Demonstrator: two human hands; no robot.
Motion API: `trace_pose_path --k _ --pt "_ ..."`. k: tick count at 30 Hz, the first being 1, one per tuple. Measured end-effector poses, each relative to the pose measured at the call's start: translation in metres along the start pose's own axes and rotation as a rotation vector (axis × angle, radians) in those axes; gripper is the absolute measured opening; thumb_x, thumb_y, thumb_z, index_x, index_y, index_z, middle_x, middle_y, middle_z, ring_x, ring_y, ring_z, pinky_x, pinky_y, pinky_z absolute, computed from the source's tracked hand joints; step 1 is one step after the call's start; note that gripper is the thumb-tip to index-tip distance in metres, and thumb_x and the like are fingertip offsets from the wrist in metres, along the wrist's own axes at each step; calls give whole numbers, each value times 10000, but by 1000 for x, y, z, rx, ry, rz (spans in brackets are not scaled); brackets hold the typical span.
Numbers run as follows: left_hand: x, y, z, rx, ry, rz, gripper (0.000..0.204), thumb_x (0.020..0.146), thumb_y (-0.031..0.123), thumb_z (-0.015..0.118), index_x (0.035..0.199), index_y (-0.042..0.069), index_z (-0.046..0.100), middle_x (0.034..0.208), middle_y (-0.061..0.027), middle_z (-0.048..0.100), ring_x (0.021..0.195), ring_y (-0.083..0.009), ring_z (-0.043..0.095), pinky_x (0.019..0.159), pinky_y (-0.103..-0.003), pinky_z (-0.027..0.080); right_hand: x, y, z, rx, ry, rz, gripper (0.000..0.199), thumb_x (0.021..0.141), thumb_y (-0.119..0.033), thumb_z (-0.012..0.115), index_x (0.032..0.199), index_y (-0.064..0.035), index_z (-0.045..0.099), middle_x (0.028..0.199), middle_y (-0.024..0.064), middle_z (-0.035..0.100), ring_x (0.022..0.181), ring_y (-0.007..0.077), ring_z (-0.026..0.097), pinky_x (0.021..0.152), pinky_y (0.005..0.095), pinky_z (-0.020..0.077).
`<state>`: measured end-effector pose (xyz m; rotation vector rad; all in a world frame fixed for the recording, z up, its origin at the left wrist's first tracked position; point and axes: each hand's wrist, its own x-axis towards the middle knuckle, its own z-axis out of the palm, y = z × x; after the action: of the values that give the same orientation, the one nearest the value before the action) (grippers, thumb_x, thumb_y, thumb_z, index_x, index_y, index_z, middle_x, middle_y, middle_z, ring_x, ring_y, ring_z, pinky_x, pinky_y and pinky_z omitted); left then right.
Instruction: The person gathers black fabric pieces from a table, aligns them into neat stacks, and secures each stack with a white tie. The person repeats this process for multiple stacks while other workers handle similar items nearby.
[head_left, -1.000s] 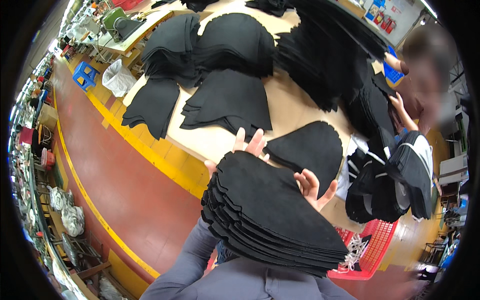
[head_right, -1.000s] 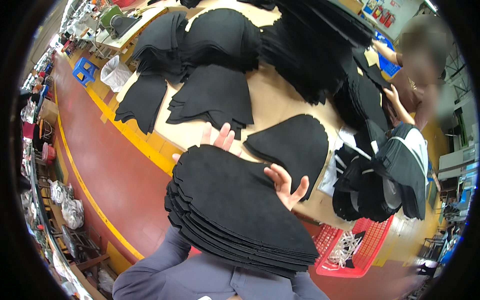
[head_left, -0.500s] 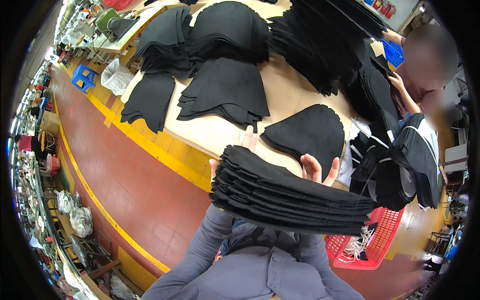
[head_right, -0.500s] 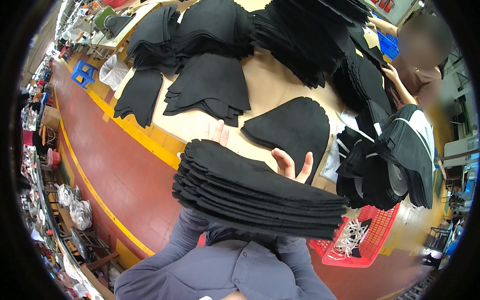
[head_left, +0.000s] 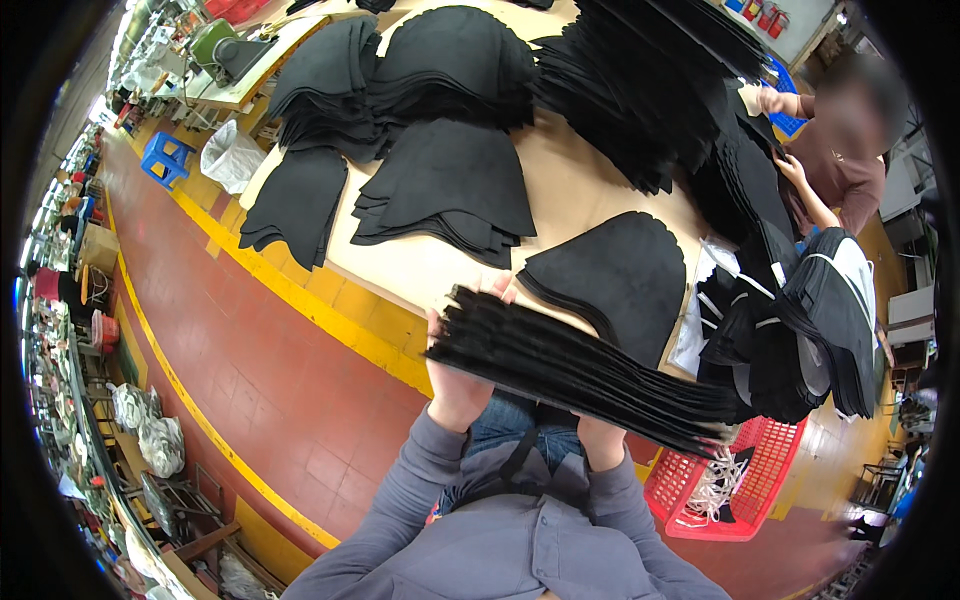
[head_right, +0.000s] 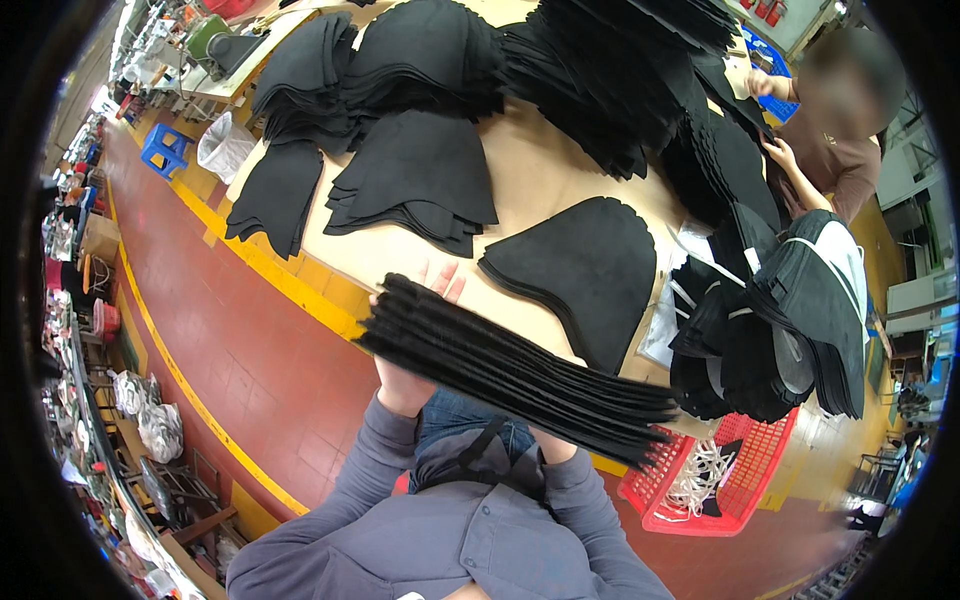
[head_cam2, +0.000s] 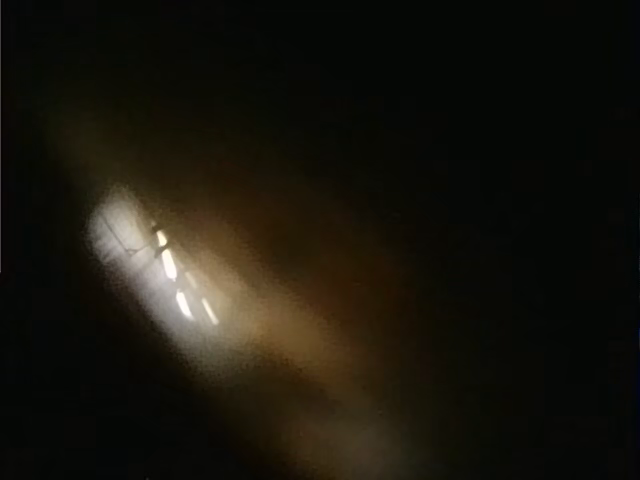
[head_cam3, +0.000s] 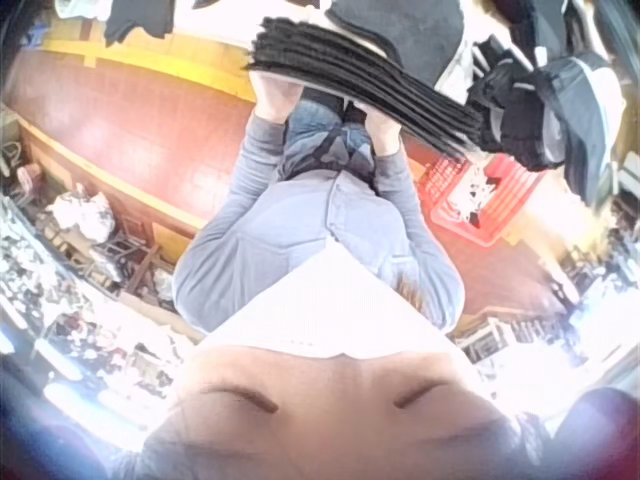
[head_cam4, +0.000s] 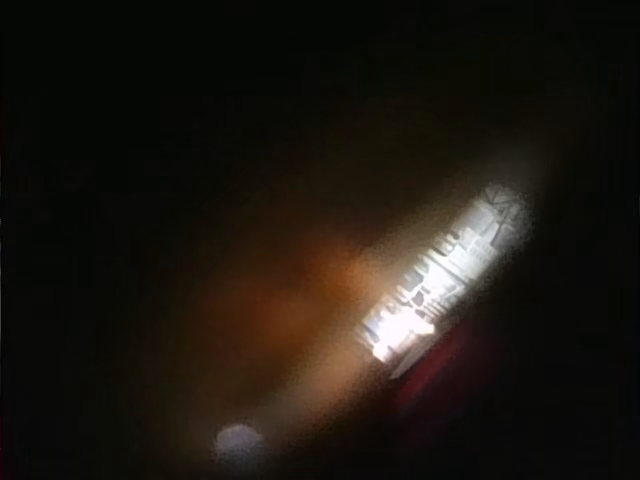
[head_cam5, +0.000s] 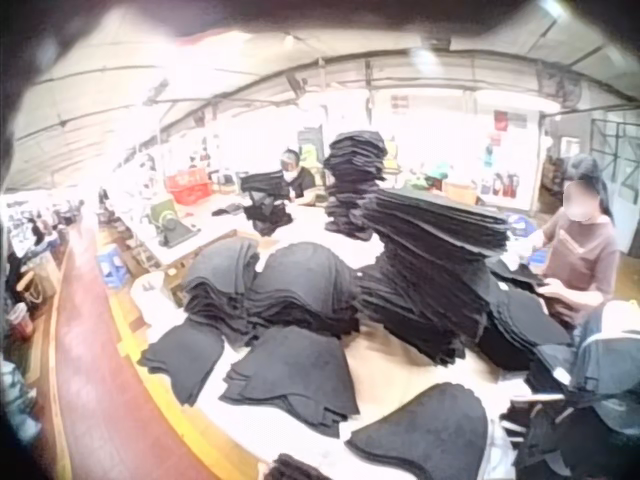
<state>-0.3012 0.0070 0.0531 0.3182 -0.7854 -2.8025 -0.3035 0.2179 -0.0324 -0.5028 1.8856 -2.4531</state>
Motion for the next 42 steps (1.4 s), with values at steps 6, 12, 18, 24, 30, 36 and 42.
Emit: trace_pose_path --k 6,12,18,24,30,36,42 --pt "-49 -25 0 543 32 93 929 937 636 493 1579 65 138 1628 -131 188 1512 -263 146 1210 -388 169 23 -17 58 -284 202 -370 357 870 -114 692 1179 36 596 1217 258 638 1106 371 638 950 452 516" --pt "-74 40 25 0 50 -370 870 793 469 814 1433 9 444 1393 -71 526 1305 -173 469 1109 -350 356 32 13 72 -368 89 -748 278 845 -179 684 1028 22 628 1074 241 708 983 429 691 844 483 564" --pt "-59 44 28 507 52 -359 622 824 67 702 1390 -16 458 1308 -103 581 1204 -180 548 1045 -332 434 -5 41 67 -352 11 -397 318 866 -106 676 1167 -41 597 1296 233 616 1212 406 593 1007 449 497" --pt "-38 42 18 856 -115 -317 643 806 84 681 1401 -15 457 1234 -124 625 1143 -179 574 1023 -338 447 21 1 7 389 -481 307 709 786 31 542 1481 -9 404 1600 213 279 1495 318 250 1186 451 252" --pt "-43 28 20 895 -143 -331 693 801 91 692 1434 -17 431 1250 -130 625 1155 -186 577 1027 -339 448 61 -91 36 61 -204 557 786 894 -457 691 1494 -53 385 1510 146 434 1327 260 494 1010 388 470" --pt "-48 30 9 846 -116 -425 697 797 82 714 1424 -38 435 1277 -148 614 1184 -199 571 1041 -341 438 63 -106 49 -157 -285 539 678 902 30 629 1505 -60 331 1475 203 443 1299 263 521 1042 383 457" --pt "-51 28 2 840 -120 -418 700 801 107 743 1412 -49 440 1301 -148 604 1202 -204 565 1062 -350 424 41 -83 44 -133 -146 226 681 951 -8 587 1487 -132 184 1521 272 372 1311 368 514 954 345 522"
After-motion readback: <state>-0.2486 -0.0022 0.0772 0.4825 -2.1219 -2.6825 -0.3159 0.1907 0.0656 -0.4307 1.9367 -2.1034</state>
